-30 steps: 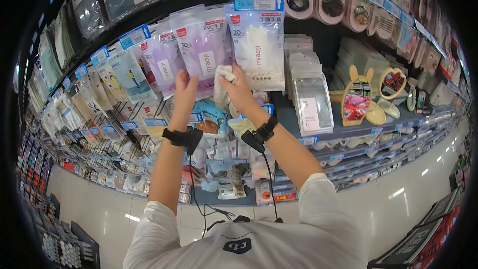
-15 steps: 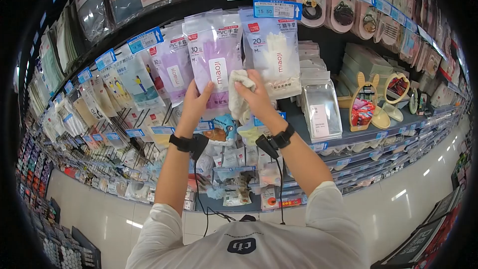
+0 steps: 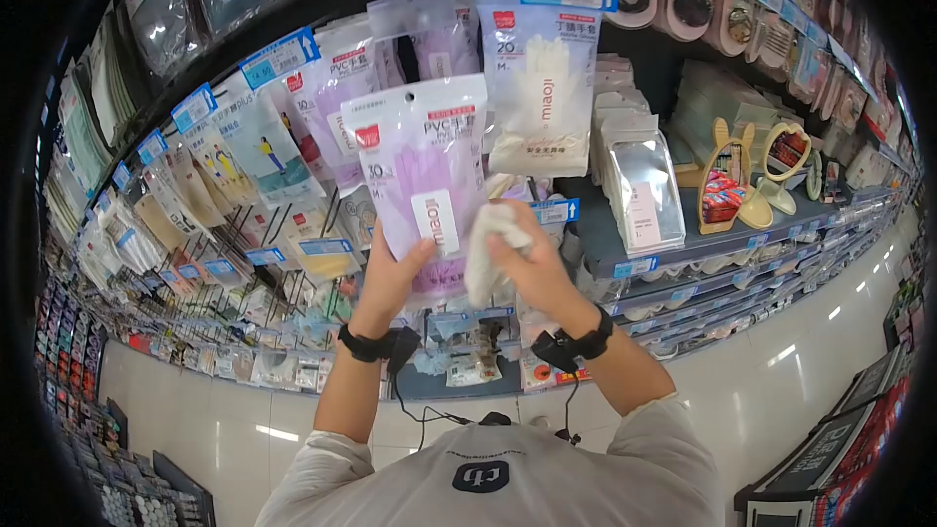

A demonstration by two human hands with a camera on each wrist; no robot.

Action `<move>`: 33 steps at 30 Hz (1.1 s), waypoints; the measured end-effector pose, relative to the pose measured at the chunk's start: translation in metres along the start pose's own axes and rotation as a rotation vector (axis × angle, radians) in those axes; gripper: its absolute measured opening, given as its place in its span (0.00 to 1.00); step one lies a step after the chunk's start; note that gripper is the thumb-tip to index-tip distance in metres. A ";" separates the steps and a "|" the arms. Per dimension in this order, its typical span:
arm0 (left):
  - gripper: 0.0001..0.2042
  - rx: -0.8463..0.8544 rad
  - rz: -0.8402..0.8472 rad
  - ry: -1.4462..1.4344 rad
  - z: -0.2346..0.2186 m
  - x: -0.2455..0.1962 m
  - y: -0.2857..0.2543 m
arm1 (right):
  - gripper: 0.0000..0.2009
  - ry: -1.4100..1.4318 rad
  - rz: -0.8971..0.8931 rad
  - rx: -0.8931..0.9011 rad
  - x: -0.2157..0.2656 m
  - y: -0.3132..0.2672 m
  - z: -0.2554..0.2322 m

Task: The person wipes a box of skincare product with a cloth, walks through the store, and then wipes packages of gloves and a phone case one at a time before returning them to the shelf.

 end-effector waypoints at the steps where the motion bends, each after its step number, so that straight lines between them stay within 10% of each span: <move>1: 0.34 -0.045 0.016 0.047 -0.009 0.004 -0.009 | 0.17 0.067 0.122 -0.080 -0.015 -0.005 -0.007; 5: 0.31 -0.054 -0.080 0.114 -0.014 0.033 -0.040 | 0.20 -0.465 -0.288 -0.460 0.042 -0.012 -0.030; 10: 0.27 -0.036 0.028 0.251 -0.007 0.044 -0.059 | 0.23 -0.916 -0.661 0.317 0.042 -0.045 0.107; 17: 0.20 0.039 -0.188 0.319 -0.010 0.052 -0.084 | 0.21 -0.782 -0.423 0.047 0.028 0.005 0.062; 20: 0.18 0.050 -0.121 0.418 -0.016 0.049 -0.081 | 0.24 -0.647 -0.486 0.463 0.045 -0.029 0.105; 24: 0.15 0.098 -0.036 0.457 -0.013 0.043 -0.084 | 0.24 -0.708 -0.508 0.503 0.045 -0.028 0.109; 29: 0.15 0.205 0.019 0.644 -0.008 0.035 -0.080 | 0.22 -0.660 -0.393 0.143 0.051 -0.008 0.075; 33: 0.17 0.295 0.116 0.675 -0.006 0.043 -0.088 | 0.22 -0.764 -0.584 0.397 0.055 -0.047 0.118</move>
Point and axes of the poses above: each hand's wrist, its own y-axis towards the middle knuckle, its own z-axis out of the palm, x = y × z, the point moved 10 cm from there along y, towards the middle knuckle, and after that the axes turned 3 degrees about -x, right-handed, at the moved point
